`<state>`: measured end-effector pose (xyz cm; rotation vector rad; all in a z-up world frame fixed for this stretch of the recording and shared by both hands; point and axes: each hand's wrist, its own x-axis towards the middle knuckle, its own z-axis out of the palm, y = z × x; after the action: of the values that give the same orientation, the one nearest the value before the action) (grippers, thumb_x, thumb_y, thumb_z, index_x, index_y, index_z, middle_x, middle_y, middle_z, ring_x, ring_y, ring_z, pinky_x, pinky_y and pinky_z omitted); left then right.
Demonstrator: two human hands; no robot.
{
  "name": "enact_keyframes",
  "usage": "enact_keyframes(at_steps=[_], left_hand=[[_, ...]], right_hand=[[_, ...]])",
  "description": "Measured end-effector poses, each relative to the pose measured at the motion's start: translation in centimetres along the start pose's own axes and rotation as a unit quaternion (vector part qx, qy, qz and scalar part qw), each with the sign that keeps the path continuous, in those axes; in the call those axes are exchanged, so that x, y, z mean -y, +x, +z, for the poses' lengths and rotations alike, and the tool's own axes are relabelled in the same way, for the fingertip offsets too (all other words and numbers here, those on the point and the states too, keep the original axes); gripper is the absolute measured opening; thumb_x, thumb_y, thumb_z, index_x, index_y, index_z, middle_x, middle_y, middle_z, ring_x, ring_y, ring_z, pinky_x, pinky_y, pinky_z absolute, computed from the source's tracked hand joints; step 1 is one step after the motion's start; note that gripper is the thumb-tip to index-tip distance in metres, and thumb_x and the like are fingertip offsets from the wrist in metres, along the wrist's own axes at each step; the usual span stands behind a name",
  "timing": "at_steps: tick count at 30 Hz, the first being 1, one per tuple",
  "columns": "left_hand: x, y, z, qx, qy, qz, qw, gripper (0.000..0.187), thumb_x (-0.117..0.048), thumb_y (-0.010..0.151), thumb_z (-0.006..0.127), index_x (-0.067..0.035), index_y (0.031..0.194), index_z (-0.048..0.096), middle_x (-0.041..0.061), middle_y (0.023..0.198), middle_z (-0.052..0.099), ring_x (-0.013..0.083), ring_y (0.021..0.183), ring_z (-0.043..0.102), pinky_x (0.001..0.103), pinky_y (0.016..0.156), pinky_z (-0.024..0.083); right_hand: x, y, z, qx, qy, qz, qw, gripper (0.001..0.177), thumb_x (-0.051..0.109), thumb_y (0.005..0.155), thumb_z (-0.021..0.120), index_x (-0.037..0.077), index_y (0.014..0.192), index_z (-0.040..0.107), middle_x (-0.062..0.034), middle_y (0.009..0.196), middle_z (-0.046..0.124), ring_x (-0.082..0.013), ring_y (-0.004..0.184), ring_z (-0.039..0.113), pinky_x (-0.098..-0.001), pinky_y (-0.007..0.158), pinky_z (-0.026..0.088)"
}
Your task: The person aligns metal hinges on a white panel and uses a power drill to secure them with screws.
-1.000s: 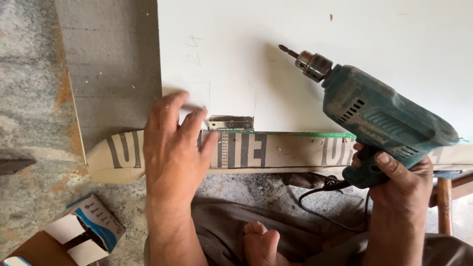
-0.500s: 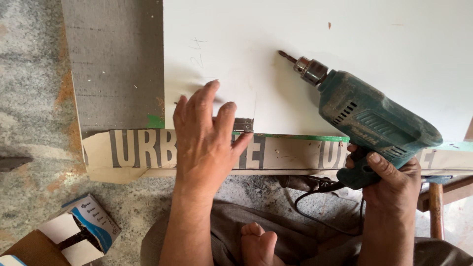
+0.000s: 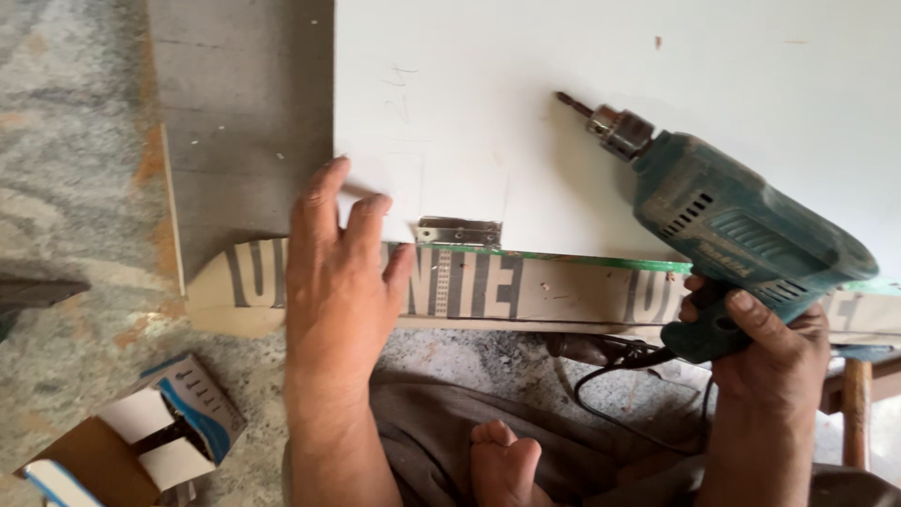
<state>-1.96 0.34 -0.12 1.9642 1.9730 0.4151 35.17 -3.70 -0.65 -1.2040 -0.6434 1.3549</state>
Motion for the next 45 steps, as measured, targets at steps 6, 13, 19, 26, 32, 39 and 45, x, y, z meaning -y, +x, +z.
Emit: enact_keyframes(at_steps=[6, 13, 19, 26, 32, 39, 45], left_hand=[[-0.5, 0.0, 0.0, 0.009, -0.028, -0.006, 1.000, 0.048, -0.023, 0.079, 0.086, 0.000, 0.117, 0.066, 0.025, 0.151, 0.041, 0.0460, 0.135, 0.050, 0.053, 0.104, 0.051], [-0.5, 0.1, 0.3, -0.004, -0.037, -0.013, 0.999, 0.039, -0.022, 0.080, 0.086, -0.001, 0.107, 0.067, 0.024, 0.146, 0.045, 0.0419, 0.130, 0.057, 0.046, 0.091, 0.061], [-0.8, 0.1, 0.3, -0.056, -0.051, 0.056, 0.996, 0.033, -0.021, 0.081, 0.086, -0.008, 0.108, 0.072, 0.022, 0.148, 0.042, 0.0392, 0.140, 0.046, 0.064, 0.111, 0.042], [-2.1, -0.2, 0.5, -0.027, 0.024, 0.080, 0.996, 0.015, -0.018, 0.079, 0.087, -0.012, 0.074, 0.074, 0.008, 0.131, 0.054, 0.0305, 0.134, 0.047, 0.068, 0.123, 0.026], [-1.8, -1.0, -0.6, 0.077, -0.028, 0.005, 0.997, 0.014, -0.028, 0.078, 0.088, -0.018, 0.087, 0.083, 0.002, 0.100, 0.064, 0.0237, 0.100, 0.057, 0.049, 0.100, 0.037], [0.2, -1.6, -1.9, 0.027, -0.132, 0.062, 0.989, 0.021, -0.024, 0.079, 0.085, -0.012, 0.096, 0.080, 0.005, 0.087, 0.066, 0.0230, 0.081, 0.064, 0.048, 0.086, 0.048], [7.9, -10.0, -6.3, -0.233, -0.056, -0.134, 0.962, 0.003, -0.006, 0.088, 0.071, -0.003, 0.090, 0.071, 0.014, 0.095, 0.068, 0.0374, 0.091, 0.067, 0.047, 0.080, 0.054]], right_hand=[[0.1, -0.1, 0.0, -0.004, -0.010, 0.005, 1.000, 0.026, -0.002, 0.100, 0.074, -0.007, 0.123, 0.064, -0.0247, 0.113, 0.069, -0.0324, 0.100, 0.072, -0.0420, 0.074, 0.062], [0.0, 0.0, -0.2, -0.001, -0.003, 0.008, 1.000, 0.024, -0.003, 0.101, 0.072, -0.007, 0.124, 0.066, -0.0254, 0.112, 0.069, -0.0328, 0.101, 0.072, -0.0428, 0.073, 0.062], [0.1, 0.1, 0.1, -0.010, -0.006, 0.013, 1.000, 0.029, -0.002, 0.099, 0.073, -0.007, 0.126, 0.065, -0.0246, 0.111, 0.070, -0.0322, 0.099, 0.072, -0.0440, 0.077, 0.062], [0.3, 0.1, 0.5, -0.006, -0.004, 0.004, 1.000, 0.031, -0.001, 0.097, 0.077, -0.006, 0.125, 0.065, -0.0223, 0.109, 0.070, -0.0316, 0.098, 0.072, -0.0426, 0.077, 0.062], [0.5, -0.1, 0.6, -0.020, -0.020, 0.016, 0.999, 0.030, 0.000, 0.095, 0.077, -0.005, 0.122, 0.067, -0.0219, 0.107, 0.071, -0.0323, 0.102, 0.073, -0.0420, 0.074, 0.062], [0.3, 0.1, 0.1, -0.004, -0.017, 0.005, 1.000, 0.027, -0.003, 0.097, 0.071, -0.007, 0.123, 0.063, -0.0222, 0.105, 0.070, -0.0293, 0.094, 0.072, -0.0409, 0.076, 0.062], [2.5, -2.8, 3.5, 0.031, -0.012, -0.058, 0.998, 0.034, -0.009, 0.098, 0.065, -0.010, 0.132, 0.057, -0.0229, 0.108, 0.069, -0.0268, 0.089, 0.069, -0.0357, 0.079, 0.062]])
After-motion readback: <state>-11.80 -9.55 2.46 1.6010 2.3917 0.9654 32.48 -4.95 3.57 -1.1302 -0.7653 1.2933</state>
